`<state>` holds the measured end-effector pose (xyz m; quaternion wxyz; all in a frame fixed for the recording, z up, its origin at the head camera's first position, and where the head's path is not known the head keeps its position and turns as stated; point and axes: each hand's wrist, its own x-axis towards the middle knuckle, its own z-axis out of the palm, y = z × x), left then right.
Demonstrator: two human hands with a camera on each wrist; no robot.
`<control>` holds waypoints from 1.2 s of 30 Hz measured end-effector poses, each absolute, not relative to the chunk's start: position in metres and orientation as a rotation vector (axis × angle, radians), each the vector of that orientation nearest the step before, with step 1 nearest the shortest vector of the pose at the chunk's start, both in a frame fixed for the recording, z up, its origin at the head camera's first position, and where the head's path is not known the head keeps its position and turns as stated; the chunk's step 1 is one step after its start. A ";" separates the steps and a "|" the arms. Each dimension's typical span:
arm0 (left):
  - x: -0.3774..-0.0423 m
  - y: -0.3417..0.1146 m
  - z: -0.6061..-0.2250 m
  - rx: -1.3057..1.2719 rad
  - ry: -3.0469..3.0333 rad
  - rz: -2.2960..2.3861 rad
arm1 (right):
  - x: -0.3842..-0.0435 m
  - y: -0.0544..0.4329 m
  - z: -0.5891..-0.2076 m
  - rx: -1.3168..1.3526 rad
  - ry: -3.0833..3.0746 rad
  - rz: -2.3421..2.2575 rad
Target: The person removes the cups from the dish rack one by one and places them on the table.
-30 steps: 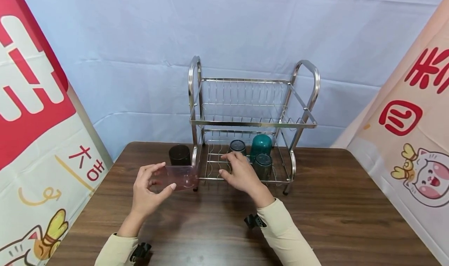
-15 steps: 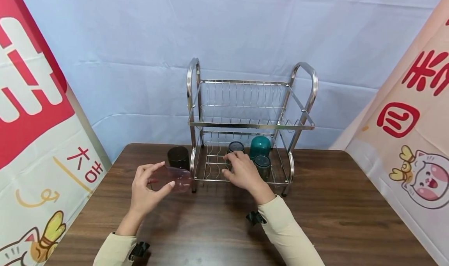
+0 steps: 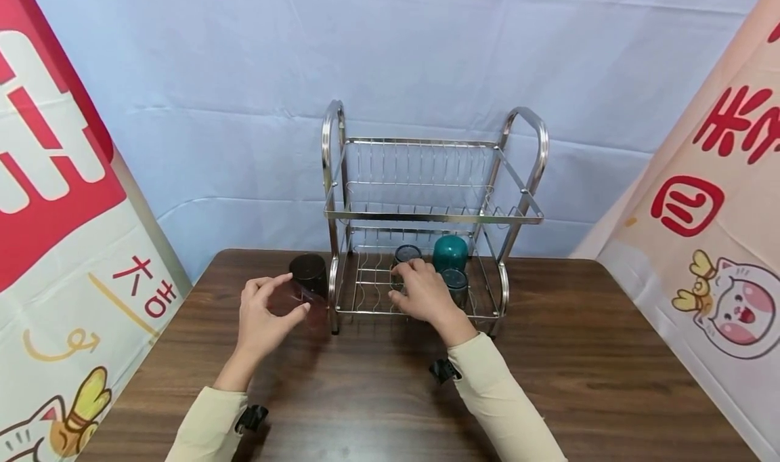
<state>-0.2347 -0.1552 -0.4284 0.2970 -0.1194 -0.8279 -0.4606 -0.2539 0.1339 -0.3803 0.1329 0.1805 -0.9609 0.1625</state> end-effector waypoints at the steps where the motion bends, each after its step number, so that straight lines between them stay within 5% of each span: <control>1: -0.236 -0.154 -0.428 -0.307 -2.214 -1.225 | -0.254 0.134 -0.380 0.518 -2.791 0.466; 36: -0.261 -0.156 -0.430 -0.229 -2.421 -1.031 | -0.265 0.130 -0.377 0.462 -2.896 0.349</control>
